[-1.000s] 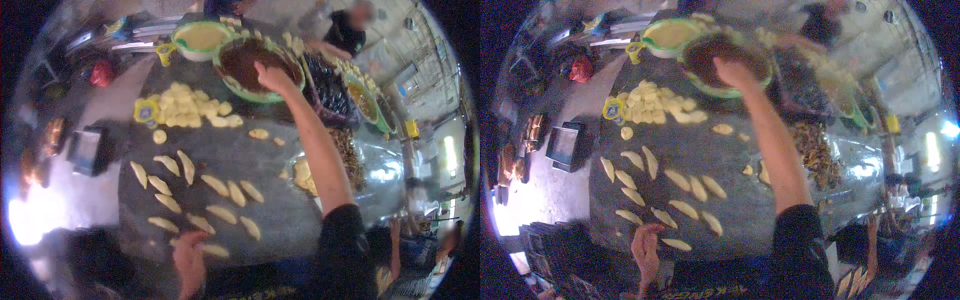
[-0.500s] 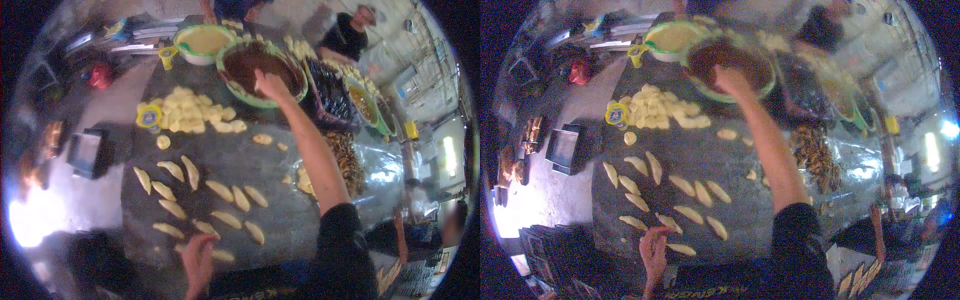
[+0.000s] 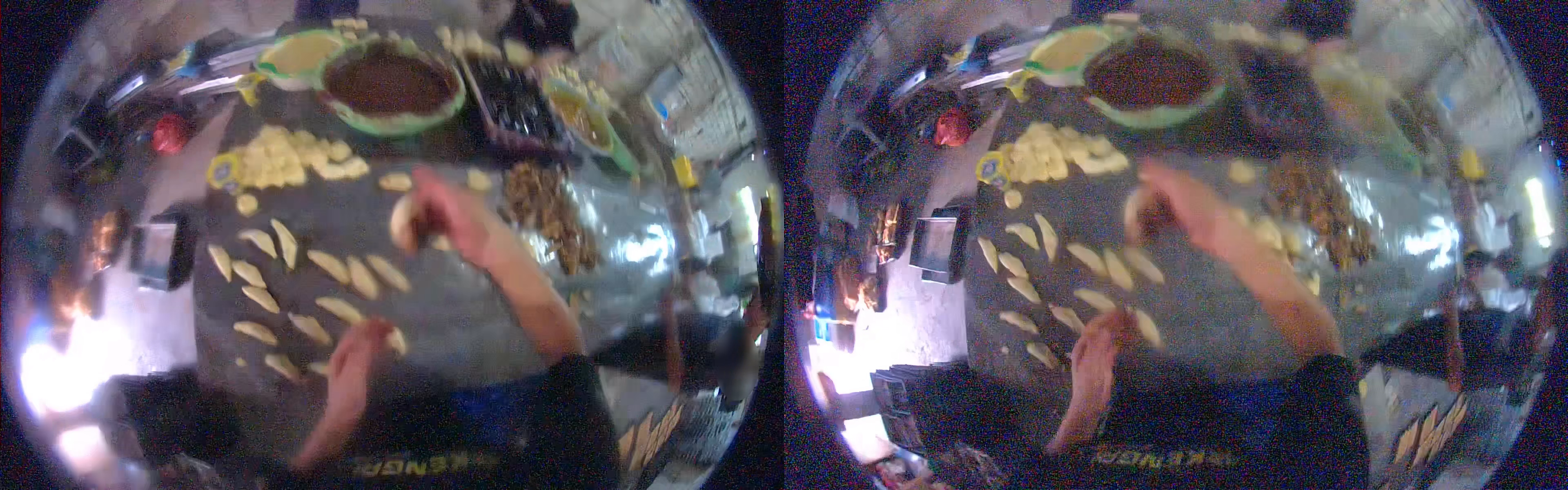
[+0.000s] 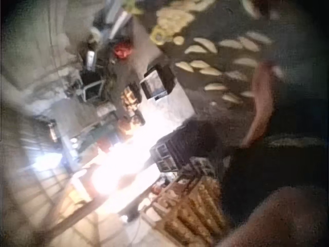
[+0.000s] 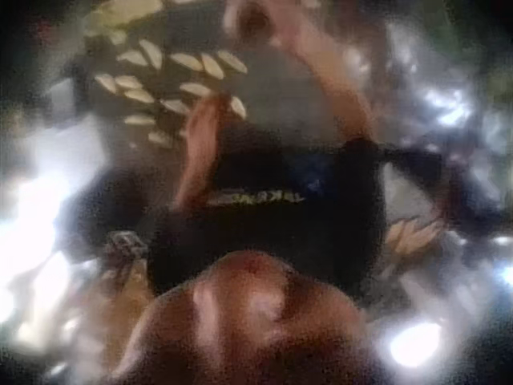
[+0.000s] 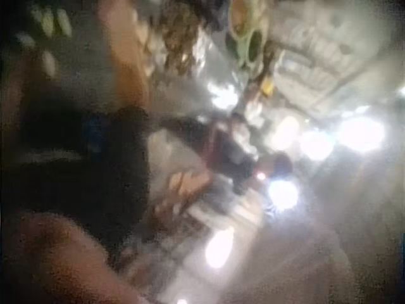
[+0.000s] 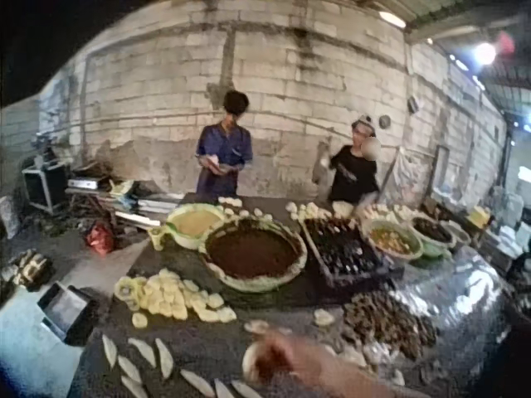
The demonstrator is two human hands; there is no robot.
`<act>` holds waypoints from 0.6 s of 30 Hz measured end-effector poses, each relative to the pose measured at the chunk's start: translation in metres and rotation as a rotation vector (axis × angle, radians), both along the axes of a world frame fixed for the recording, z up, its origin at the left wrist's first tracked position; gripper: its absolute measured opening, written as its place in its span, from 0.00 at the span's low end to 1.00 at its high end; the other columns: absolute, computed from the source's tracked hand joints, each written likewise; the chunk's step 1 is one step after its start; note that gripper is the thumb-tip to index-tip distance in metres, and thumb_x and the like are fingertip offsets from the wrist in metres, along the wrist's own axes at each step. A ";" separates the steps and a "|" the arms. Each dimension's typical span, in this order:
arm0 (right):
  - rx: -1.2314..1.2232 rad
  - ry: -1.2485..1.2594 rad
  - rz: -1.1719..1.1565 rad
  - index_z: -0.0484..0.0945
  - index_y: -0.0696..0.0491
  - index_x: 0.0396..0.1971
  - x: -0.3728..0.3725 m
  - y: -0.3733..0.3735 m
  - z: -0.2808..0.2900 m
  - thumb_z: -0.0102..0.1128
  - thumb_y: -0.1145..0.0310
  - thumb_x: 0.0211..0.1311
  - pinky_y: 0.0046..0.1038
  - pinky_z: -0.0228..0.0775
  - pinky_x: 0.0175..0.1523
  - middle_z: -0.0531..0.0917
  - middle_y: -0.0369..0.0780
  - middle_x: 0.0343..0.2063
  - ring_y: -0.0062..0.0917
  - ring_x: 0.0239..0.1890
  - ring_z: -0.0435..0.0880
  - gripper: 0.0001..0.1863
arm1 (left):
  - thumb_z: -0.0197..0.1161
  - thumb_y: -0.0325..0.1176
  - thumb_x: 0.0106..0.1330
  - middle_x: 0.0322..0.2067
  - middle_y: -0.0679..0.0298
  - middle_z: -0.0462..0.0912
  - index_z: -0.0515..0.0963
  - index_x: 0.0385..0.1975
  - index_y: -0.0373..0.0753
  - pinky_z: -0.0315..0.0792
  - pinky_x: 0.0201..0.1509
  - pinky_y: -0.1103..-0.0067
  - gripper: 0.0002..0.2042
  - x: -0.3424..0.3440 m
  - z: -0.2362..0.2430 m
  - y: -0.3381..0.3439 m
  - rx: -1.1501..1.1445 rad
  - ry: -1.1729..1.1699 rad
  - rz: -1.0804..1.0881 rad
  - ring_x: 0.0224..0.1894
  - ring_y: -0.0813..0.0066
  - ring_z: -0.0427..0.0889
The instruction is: Rolling out dough with a rolling pin, adding a dark filling, and rolling the dough into individual pastry shapes.
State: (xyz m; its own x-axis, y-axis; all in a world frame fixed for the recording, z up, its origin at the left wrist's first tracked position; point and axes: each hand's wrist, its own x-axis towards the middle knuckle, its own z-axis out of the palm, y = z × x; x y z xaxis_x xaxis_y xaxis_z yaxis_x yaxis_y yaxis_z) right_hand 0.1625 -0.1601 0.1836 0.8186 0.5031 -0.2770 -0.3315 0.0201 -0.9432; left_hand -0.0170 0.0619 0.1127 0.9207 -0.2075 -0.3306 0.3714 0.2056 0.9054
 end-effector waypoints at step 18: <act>-0.082 0.170 -0.132 0.75 0.56 0.52 -0.361 -0.103 -0.153 0.51 0.64 0.66 0.26 0.72 0.51 0.82 0.40 0.41 0.20 0.44 0.78 0.18 | 0.51 0.36 0.72 0.51 0.53 0.78 0.72 0.49 0.33 0.71 0.58 0.71 0.14 -0.151 -0.053 -0.142 -0.284 0.331 -0.135 0.54 0.64 0.76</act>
State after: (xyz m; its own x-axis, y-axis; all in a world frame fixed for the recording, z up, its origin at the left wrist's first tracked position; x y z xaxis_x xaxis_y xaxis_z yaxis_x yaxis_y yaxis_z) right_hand -0.1989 -0.2633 0.0310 0.8140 0.3646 -0.4522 -0.4853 -0.0010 -0.8744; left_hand -0.1683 -0.0800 0.0596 0.7335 -0.4431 -0.5153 0.6719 0.3582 0.6483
